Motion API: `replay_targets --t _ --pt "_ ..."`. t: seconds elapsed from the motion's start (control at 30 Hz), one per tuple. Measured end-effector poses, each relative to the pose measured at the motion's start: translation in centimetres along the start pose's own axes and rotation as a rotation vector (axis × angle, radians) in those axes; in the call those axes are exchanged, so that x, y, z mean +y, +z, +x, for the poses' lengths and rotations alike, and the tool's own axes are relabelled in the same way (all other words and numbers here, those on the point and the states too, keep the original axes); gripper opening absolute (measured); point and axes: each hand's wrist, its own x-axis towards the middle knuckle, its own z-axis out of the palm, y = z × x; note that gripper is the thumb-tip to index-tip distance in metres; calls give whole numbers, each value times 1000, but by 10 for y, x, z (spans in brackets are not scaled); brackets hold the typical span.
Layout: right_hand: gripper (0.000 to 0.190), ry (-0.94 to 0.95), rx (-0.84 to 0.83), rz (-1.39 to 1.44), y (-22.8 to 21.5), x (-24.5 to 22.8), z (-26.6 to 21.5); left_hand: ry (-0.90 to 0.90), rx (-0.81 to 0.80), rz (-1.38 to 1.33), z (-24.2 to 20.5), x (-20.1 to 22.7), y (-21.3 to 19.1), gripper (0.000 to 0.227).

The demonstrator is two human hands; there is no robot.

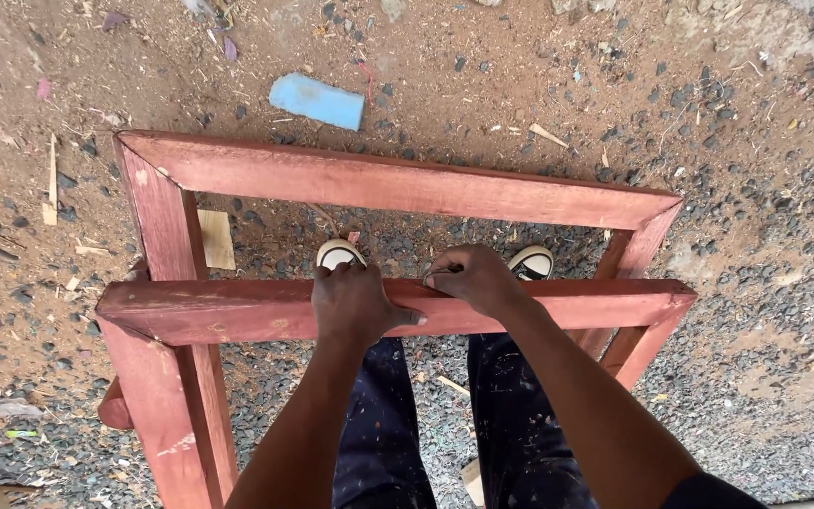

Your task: Sanding a wooden frame manually using sandpaper to smooth the surface and joints.

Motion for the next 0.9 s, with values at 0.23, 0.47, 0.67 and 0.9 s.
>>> replay_targets --t 0.23,0.47,0.67,0.9 --pt "19 -104 7 -51 16 -2 18 -5 15 -31 0 -2 5 105" --pt "17 -29 9 -55 15 -4 26 3 45 -22 6 -3 9 101" --pt "19 -9 -1 -13 -9 -12 -14 17 4 -23 4 -4 1 100" --pt "20 -100 -35 -46 20 9 30 4 -9 -23 1 0 9 103"
